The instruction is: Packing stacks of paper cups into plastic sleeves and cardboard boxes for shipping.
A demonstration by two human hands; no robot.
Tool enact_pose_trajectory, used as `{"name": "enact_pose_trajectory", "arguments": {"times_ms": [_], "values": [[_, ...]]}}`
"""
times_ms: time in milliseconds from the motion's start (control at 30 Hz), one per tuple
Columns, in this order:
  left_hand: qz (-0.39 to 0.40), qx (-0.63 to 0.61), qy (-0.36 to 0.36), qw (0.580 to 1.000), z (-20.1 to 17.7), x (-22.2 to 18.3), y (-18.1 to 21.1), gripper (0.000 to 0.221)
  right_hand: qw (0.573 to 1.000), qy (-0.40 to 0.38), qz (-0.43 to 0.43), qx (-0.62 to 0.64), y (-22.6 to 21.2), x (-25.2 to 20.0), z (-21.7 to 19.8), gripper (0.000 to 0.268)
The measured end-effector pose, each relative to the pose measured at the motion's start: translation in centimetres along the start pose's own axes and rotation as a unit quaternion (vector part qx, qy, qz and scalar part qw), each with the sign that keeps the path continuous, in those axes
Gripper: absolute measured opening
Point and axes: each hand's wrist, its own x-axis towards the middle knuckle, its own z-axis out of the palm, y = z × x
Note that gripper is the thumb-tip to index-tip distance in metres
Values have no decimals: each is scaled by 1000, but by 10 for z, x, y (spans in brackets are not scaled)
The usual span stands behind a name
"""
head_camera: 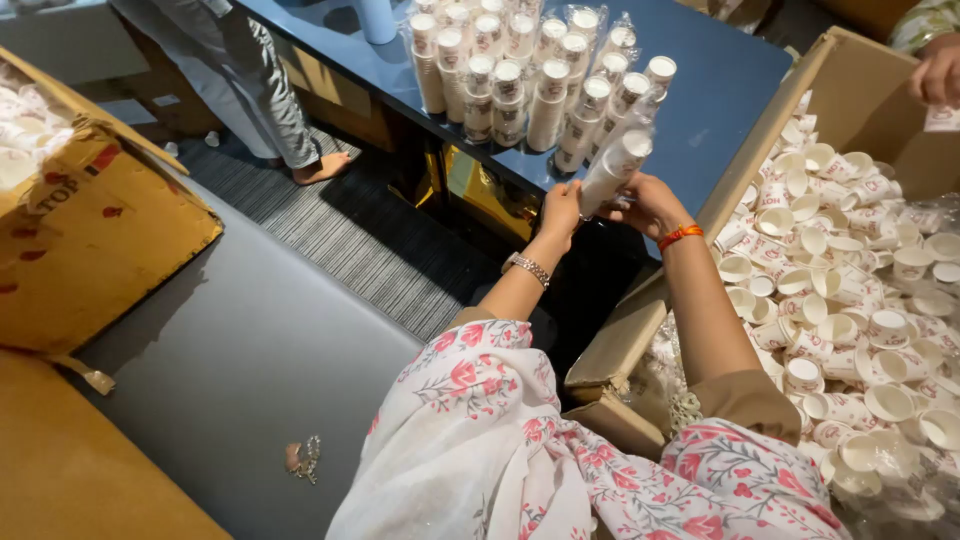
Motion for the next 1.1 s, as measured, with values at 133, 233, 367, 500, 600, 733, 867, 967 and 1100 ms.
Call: {"name": "enact_pose_trajectory", "arguments": {"times_ms": [133, 233, 367, 500, 600, 733, 867, 967, 1100], "values": [[-171, -378, -125, 901, -39, -12, 26, 27, 996, 16, -77, 42, 3, -28, 33, 27], [-101, -391, -122, 907, -72, -37, 56, 29, 991, -3, -123, 44, 24, -30, 35, 33], [-79, -441, -156, 880, -99, -61, 90, 24, 985, -76, -156, 8, 34, -35, 41, 26], [-64, -514, -261, 814, -100, -59, 80, 23, 965, -163, -202, -41, 38, -39, 39, 20], [-69, -488, -283, 823, -110, -51, 74, 26, 974, -115, -171, -89, 34, -23, 35, 10], [-69, -455, -287, 840, -123, -53, 81, 22, 980, -128, -151, -23, 24, -47, 61, 16], [-32, -336, -287, 897, -112, -50, 65, 23, 978, -80, -181, -70, 20, -51, 65, 5], [78, -266, -249, 928, -100, -48, 52, 25, 979, -69, -182, -55, 15, -56, 72, 5], [30, -240, -233, 942, -99, -51, 59, 23, 980, -67, -187, -15, 12, -58, 71, 9]]}}
